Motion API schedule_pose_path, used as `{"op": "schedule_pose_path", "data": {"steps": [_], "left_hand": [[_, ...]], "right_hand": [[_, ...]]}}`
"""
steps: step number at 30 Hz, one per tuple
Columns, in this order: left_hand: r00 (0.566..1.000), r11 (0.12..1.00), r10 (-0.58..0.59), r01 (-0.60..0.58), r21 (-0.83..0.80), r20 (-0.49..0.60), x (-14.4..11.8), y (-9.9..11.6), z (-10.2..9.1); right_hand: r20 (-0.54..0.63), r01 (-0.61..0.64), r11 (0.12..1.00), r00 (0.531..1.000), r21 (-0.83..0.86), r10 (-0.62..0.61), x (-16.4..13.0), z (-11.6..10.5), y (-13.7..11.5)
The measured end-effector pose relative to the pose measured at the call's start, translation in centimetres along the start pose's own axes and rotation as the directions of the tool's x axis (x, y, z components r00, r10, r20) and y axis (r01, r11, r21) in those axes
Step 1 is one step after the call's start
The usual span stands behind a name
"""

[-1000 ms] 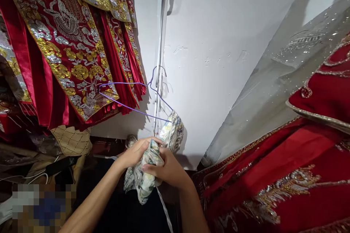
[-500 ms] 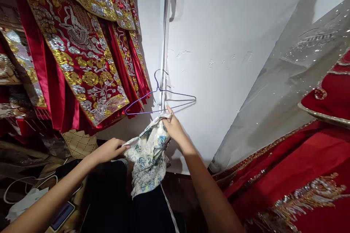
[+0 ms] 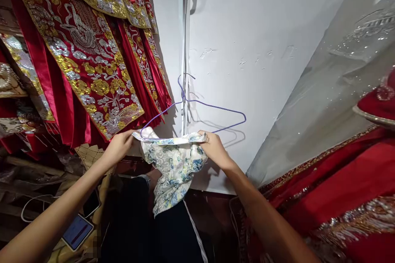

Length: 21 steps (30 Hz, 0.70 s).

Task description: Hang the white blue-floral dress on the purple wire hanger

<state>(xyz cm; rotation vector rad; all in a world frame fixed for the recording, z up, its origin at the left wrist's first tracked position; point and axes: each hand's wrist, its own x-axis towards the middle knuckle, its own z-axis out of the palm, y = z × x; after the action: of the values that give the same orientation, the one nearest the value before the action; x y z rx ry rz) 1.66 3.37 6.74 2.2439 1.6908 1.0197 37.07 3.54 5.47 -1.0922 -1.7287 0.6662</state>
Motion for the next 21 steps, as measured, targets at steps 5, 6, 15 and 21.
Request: {"op": "schedule_pose_path", "data": {"steps": [5,6,15,21], "left_hand": [[0.947,0.969,0.035,-0.111,-0.223,-0.319,1.6,2.9,-1.3],[0.940,0.971,0.028,-0.107,-0.215,-0.340,1.6,3.0,-1.7],[0.972,0.998,-0.054,0.045,-0.044,-0.228,-2.7,-0.1,-4.5],[0.939,0.998,-0.054,0.046,-0.031,-0.339,-2.9,2.7,-6.2]], "right_hand": [[0.026,0.021,0.999,0.999,-0.032,-0.020,-0.7,0.3,-2.2],[0.018,0.025,0.999,1.000,-0.044,-0.024,-0.6,0.5,-2.3],[-0.044,0.004,0.997,0.999,-0.073,-0.007,0.2,1.9,-0.4],[-0.002,0.018,1.000,1.000,0.026,-0.018,-0.3,2.5,-1.3]]}}
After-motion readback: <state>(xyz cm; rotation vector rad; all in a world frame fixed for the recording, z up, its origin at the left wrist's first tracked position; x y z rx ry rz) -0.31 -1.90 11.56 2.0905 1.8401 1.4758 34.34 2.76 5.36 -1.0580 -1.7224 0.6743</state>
